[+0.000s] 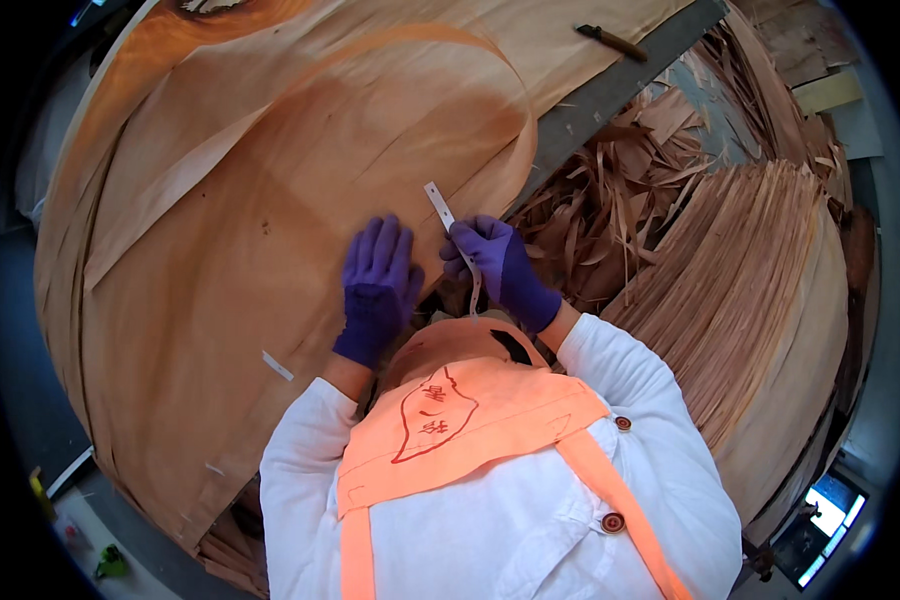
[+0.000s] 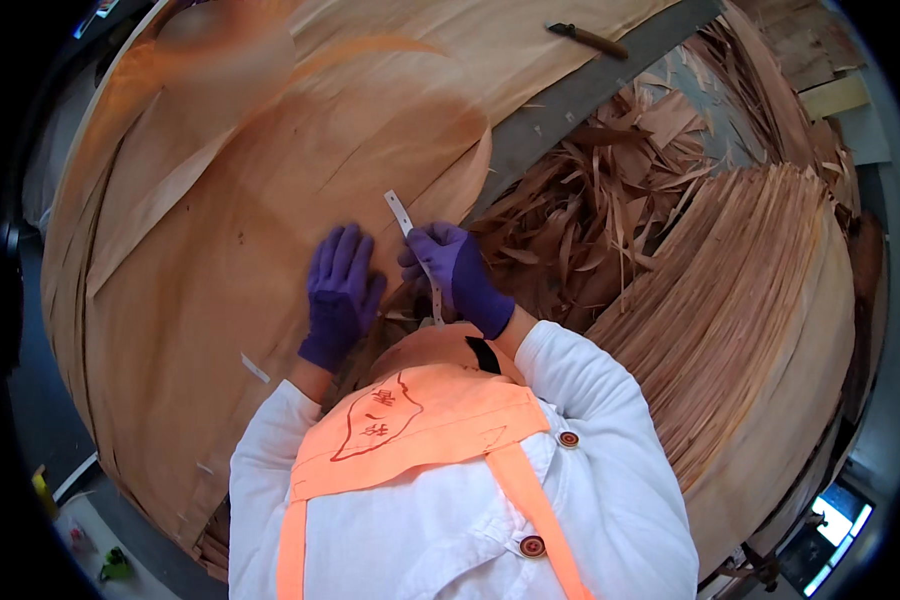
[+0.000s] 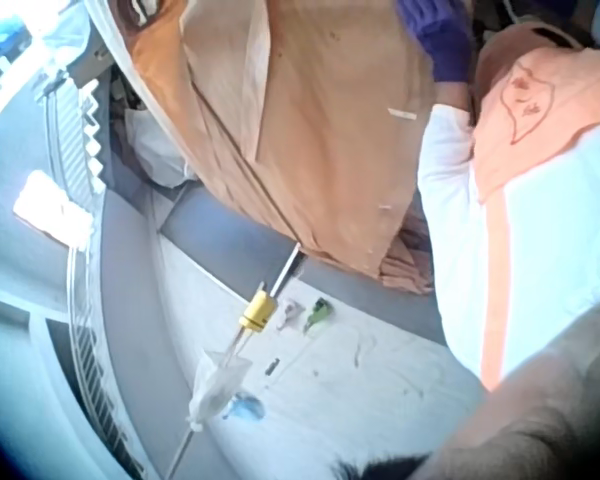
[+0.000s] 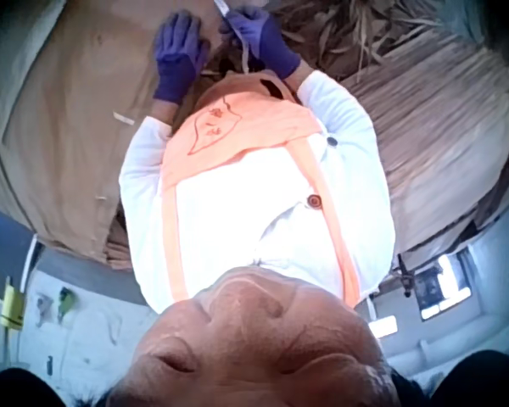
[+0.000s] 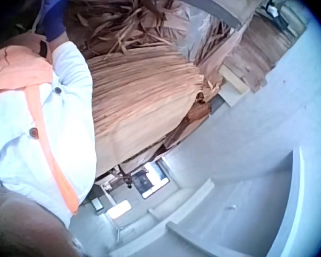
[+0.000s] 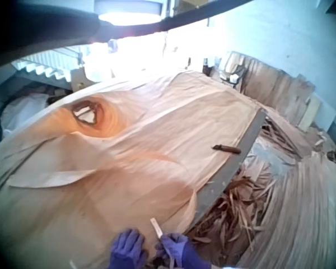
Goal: The person trims and tapes large sheets of wood veneer, using a knife to cut away excess material and applying small pieces of tape to join or secure sections.
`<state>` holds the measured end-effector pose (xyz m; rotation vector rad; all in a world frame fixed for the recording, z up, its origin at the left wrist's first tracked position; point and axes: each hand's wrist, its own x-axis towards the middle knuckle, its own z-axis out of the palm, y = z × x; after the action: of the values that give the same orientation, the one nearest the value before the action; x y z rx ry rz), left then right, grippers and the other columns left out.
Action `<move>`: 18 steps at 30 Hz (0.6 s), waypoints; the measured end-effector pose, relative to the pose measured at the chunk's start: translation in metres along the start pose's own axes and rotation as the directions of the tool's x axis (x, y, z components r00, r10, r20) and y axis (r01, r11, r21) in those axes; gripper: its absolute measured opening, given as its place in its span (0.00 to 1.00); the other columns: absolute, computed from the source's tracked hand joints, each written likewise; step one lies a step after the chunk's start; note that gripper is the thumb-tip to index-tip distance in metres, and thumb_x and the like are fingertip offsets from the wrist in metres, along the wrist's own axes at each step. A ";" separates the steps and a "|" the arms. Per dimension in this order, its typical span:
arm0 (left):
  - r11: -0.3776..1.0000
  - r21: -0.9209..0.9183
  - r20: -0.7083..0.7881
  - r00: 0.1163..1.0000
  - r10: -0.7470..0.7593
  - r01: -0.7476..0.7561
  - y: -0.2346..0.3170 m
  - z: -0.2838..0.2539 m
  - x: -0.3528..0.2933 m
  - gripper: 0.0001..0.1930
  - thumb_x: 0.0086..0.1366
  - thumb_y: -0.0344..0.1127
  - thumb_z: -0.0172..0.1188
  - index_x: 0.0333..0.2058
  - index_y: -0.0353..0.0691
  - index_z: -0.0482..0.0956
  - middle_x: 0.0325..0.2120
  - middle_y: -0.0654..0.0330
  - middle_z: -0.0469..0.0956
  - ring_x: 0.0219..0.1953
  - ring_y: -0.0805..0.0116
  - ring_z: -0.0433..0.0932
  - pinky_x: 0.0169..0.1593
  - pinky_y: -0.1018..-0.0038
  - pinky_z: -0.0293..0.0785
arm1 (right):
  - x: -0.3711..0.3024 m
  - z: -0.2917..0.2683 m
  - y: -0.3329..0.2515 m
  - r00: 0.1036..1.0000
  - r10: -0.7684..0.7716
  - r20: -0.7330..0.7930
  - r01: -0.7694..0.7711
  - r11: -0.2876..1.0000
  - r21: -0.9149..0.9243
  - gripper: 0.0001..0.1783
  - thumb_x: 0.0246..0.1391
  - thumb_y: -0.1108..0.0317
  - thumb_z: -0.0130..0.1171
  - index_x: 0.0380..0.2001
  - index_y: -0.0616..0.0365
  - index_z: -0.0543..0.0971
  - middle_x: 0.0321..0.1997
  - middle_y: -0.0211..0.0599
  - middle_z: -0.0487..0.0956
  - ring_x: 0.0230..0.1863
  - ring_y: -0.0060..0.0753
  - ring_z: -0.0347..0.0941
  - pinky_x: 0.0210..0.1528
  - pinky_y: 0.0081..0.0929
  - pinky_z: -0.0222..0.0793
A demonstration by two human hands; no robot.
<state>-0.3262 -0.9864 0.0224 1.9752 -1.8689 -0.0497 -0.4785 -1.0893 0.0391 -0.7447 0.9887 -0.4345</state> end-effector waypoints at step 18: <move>0.925 0.334 0.424 0.906 0.022 -0.179 0.022 -0.006 0.046 0.28 0.55 0.38 0.53 0.57 0.48 0.67 0.60 0.62 0.60 0.49 0.51 0.64 0.42 0.60 0.65 | 0.000 -0.013 0.003 0.999 -0.035 0.017 0.036 0.995 -0.090 0.13 0.58 0.64 0.54 0.36 0.65 0.74 0.26 0.31 0.76 0.27 0.18 0.73 0.29 0.16 0.68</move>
<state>-0.3405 -1.0289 0.0464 2.2422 -2.4002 -0.1023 -0.4896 -1.0921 0.0322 -0.8474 0.9866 -0.4159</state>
